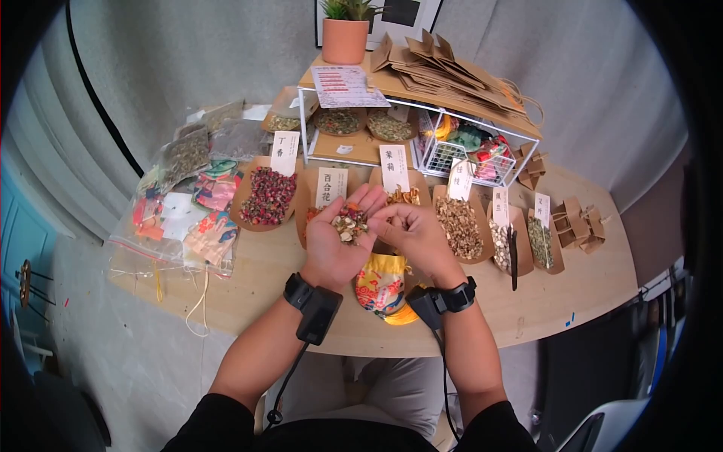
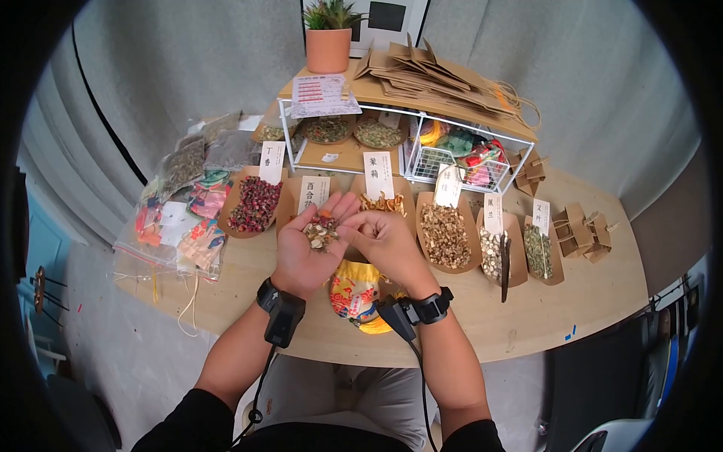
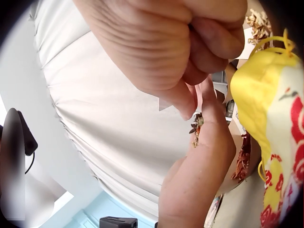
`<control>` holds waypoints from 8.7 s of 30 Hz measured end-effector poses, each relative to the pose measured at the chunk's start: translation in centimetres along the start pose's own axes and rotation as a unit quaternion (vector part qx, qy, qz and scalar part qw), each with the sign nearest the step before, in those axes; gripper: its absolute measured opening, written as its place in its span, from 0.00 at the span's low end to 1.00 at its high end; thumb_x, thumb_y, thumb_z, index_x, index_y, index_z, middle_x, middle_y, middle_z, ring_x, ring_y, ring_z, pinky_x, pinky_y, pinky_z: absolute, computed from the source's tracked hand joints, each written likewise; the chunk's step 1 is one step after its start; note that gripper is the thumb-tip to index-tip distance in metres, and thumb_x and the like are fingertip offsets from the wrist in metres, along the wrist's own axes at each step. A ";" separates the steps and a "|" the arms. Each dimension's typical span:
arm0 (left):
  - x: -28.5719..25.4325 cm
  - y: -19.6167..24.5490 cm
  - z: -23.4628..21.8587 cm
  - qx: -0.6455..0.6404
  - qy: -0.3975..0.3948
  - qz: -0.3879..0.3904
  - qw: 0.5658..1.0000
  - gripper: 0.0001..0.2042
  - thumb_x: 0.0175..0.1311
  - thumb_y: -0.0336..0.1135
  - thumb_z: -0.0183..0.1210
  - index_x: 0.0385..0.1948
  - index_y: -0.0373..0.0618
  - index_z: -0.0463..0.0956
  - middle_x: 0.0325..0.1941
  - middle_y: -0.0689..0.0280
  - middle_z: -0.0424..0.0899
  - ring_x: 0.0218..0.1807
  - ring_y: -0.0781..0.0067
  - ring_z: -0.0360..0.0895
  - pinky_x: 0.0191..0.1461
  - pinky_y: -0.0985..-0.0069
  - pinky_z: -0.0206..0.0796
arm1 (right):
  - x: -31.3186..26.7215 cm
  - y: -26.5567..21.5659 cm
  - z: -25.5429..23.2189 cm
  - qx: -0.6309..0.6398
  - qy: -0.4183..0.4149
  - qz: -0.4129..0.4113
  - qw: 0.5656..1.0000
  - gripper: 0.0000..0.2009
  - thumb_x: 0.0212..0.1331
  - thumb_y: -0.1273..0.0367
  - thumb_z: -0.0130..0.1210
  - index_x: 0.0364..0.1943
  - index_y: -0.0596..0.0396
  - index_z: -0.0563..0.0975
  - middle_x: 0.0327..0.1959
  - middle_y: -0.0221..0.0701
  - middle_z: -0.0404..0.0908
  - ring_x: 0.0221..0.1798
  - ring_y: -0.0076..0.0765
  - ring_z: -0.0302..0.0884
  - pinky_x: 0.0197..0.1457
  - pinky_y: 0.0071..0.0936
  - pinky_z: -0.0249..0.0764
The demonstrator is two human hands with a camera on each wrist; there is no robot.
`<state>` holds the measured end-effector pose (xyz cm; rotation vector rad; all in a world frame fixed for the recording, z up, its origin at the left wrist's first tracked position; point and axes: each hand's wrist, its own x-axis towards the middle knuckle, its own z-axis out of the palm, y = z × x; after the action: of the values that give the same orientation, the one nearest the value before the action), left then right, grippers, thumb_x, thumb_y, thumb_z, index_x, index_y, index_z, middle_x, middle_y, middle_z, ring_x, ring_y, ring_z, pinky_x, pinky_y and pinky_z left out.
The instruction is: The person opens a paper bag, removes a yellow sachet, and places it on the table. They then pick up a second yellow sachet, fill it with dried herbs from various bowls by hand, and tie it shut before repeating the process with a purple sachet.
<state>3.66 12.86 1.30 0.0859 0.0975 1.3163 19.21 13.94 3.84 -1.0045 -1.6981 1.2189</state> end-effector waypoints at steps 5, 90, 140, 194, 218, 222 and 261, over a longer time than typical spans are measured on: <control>0.1 -0.1 0.3 0.003 0.016 0.010 1.000 0.24 0.77 0.41 0.32 0.65 0.31 0.59 0.67 0.49 0.67 0.72 0.56 0.60 0.76 0.63 0.52 | -0.4 -0.9 0.3 -0.080 -0.013 -0.003 0.997 0.06 0.60 0.71 0.62 0.38 0.59 0.84 0.16 0.12 0.62 0.21 0.09 0.52 0.23 0.16 0.50; -0.1 -0.3 0.5 -0.015 0.059 -0.046 0.997 0.22 0.77 0.38 0.33 0.62 0.32 0.63 0.62 0.52 0.72 0.67 0.57 0.67 0.73 0.60 0.57 | 0.2 1.4 -2.1 0.476 -0.088 0.101 0.869 0.08 0.63 0.73 0.50 0.39 0.60 0.79 0.32 0.31 0.81 0.23 0.18 0.72 0.26 0.14 0.63; 0.0 -0.6 0.1 0.099 -0.004 -0.134 0.986 0.27 0.78 0.47 0.29 0.60 0.32 0.66 0.63 0.53 0.72 0.67 0.61 0.66 0.74 0.64 0.53 | -0.8 -0.3 1.9 -0.187 0.061 -0.173 0.965 0.10 0.60 0.73 0.62 0.44 0.60 0.83 0.20 0.29 0.78 0.22 0.13 0.66 0.25 0.18 0.65; -4.9 -2.0 -0.5 -0.264 -0.076 0.031 0.961 0.19 0.75 0.35 0.39 0.59 0.32 0.66 0.64 0.50 0.71 0.71 0.54 0.62 0.76 0.57 0.54 | -6.4 -7.7 2.4 -0.336 0.034 -0.164 0.927 0.05 0.55 0.74 0.63 0.36 0.56 0.83 0.31 0.34 0.80 0.34 0.38 0.78 0.36 0.29 0.74; -5.7 -4.2 -1.6 -0.102 -0.061 -0.001 0.993 0.24 0.76 0.41 0.33 0.60 0.30 0.68 0.65 0.51 0.71 0.71 0.55 0.62 0.77 0.59 0.48 | -6.7 -4.7 3.7 -0.300 0.037 -0.104 0.947 0.07 0.58 0.73 0.60 0.39 0.57 0.83 0.33 0.36 0.80 0.33 0.40 0.78 0.38 0.32 0.74; -5.6 -4.3 -1.9 -0.103 -0.062 0.004 0.993 0.24 0.76 0.41 0.34 0.58 0.30 0.70 0.64 0.51 0.73 0.71 0.54 0.63 0.77 0.58 0.49 | -6.8 -4.4 3.2 -0.257 0.042 -0.063 0.963 0.07 0.61 0.72 0.60 0.41 0.59 0.83 0.32 0.34 0.81 0.32 0.29 0.78 0.35 0.25 0.72; -5.6 -4.5 -2.1 -0.083 -0.079 -0.005 0.993 0.23 0.76 0.40 0.36 0.59 0.30 0.69 0.63 0.51 0.73 0.69 0.55 0.65 0.74 0.59 0.54 | -6.2 -5.3 3.6 -0.419 0.020 -0.084 0.904 0.07 0.58 0.69 0.58 0.37 0.54 0.83 0.21 0.40 0.80 0.23 0.43 0.80 0.28 0.36 0.73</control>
<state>6.31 6.29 -1.16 0.0485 -0.1463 1.2977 17.37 5.87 7.20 -1.3054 -2.2712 0.3072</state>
